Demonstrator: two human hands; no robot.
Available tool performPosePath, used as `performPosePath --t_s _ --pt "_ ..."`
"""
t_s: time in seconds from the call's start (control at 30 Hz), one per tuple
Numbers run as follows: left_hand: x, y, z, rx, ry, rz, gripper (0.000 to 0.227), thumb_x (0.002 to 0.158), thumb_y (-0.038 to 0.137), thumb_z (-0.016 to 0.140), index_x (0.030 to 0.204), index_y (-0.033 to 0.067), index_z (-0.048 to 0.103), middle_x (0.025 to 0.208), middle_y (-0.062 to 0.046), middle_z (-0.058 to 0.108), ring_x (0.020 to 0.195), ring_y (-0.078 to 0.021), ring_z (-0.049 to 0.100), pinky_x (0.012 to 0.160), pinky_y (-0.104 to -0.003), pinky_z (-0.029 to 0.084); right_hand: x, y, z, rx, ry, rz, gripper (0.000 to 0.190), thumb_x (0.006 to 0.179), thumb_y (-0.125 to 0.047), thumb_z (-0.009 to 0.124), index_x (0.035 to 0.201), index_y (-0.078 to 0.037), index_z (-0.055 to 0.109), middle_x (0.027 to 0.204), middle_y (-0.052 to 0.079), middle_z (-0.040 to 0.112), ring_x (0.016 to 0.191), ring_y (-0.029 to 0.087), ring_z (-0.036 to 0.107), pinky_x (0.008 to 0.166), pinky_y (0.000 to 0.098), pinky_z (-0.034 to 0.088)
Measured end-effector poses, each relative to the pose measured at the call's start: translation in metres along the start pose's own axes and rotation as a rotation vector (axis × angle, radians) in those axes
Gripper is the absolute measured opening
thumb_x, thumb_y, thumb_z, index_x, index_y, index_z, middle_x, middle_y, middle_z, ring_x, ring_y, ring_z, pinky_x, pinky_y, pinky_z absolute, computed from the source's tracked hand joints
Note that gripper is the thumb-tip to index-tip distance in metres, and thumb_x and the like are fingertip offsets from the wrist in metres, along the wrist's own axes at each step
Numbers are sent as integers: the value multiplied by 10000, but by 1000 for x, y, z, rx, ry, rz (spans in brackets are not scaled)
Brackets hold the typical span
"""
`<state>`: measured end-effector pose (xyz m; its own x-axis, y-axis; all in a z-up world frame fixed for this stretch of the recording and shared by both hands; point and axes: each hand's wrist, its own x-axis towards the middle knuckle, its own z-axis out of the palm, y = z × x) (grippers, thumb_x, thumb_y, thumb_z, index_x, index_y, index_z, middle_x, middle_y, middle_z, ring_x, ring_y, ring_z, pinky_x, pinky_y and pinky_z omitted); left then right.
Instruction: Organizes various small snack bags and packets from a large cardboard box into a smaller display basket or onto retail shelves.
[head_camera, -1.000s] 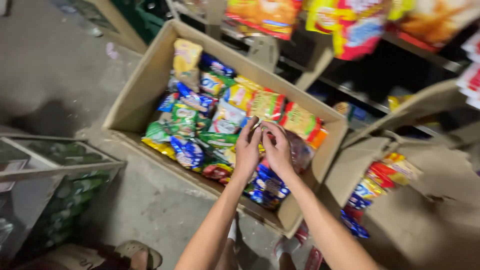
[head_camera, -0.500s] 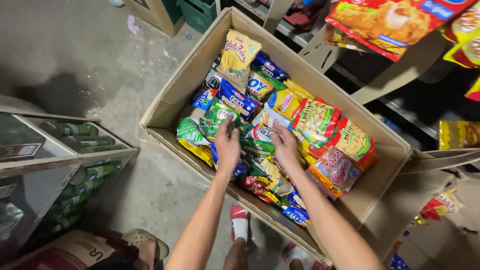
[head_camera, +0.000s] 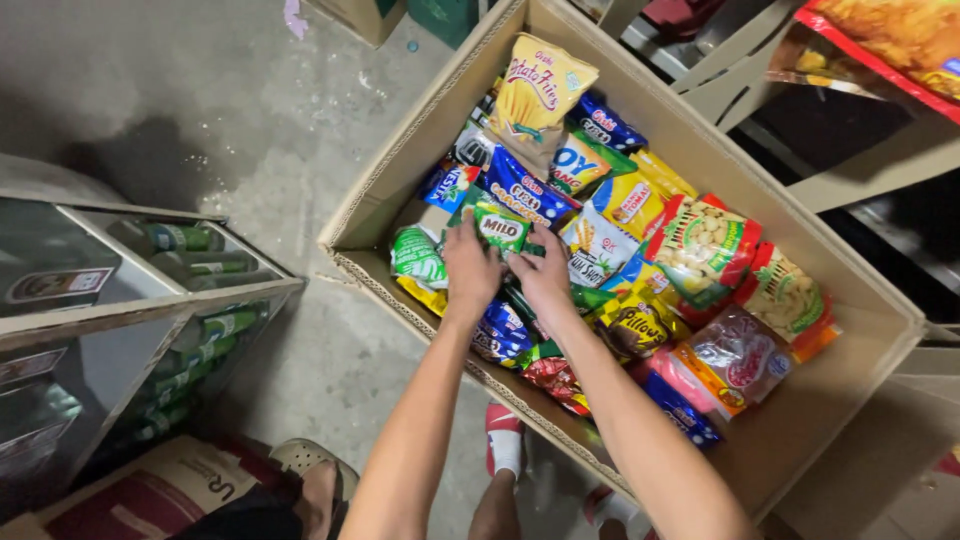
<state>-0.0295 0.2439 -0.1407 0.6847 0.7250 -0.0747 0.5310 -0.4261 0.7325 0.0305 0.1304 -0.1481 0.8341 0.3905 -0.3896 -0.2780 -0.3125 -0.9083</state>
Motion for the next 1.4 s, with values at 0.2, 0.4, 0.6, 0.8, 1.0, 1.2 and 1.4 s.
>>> performPosePath --t_s 0.2,0.4,0.6,0.8,1.0,1.2,1.4 --pt "-21 17 0 -249 -66 123 562 848 143 797 1334 -20 566 1208 -261 678 1066 -387 684 922 -438 545 -21 -25 -27 281 11 41 649 880 -33 681 1470 -52 413 1262 101 638 1061 165 658 785 323 563" --pt "-79 144 -2 -426 -237 24 276 1033 217 591 1173 -16 545 830 -242 690 743 -366 702 645 -448 512 -52 0 -110 141 270 -283 291 1109 -223 519 1278 4 589 1124 85 681 1001 153 621 875 300 506" --pt "-181 250 75 -522 -199 243 220 1070 197 490 1026 -11 546 725 -198 637 641 -388 648 581 -458 484 -144 -52 -244 109 662 -284 314 1084 -277 439 1178 -16 589 960 28 660 858 118 608 756 308 506" --pt "-308 349 166 -515 -303 421 246 1108 157 474 961 0 594 744 -220 602 667 -387 612 580 -459 443 -232 32 -422 162 937 -199 396 1188 -328 449 1037 -4 620 887 43 547 830 114 496 745 311 450" --pt "-402 428 252 -548 -591 243 247 1076 196 536 995 4 668 698 -212 664 588 -326 663 582 -413 515 -318 76 -575 476 750 -300 178 1048 -161 624 1148 -17 655 999 8 662 890 67 587 790 234 482" --pt "-464 423 338 -669 -549 351 293 1039 105 525 1281 -53 571 1158 -240 723 1095 -328 722 912 -381 561 -307 205 -681 527 834 -78 170 1005 -80 628 1154 -19 683 964 16 697 825 95 611 706 258 513" --pt "-483 381 399 -455 -639 345 342 998 -17 542 1336 -47 589 1254 -264 694 1178 -345 697 991 -390 559 -238 319 -714 427 839 38 193 1019 -60 632 1192 9 682 1042 36 682 911 110 594 789 250 491"
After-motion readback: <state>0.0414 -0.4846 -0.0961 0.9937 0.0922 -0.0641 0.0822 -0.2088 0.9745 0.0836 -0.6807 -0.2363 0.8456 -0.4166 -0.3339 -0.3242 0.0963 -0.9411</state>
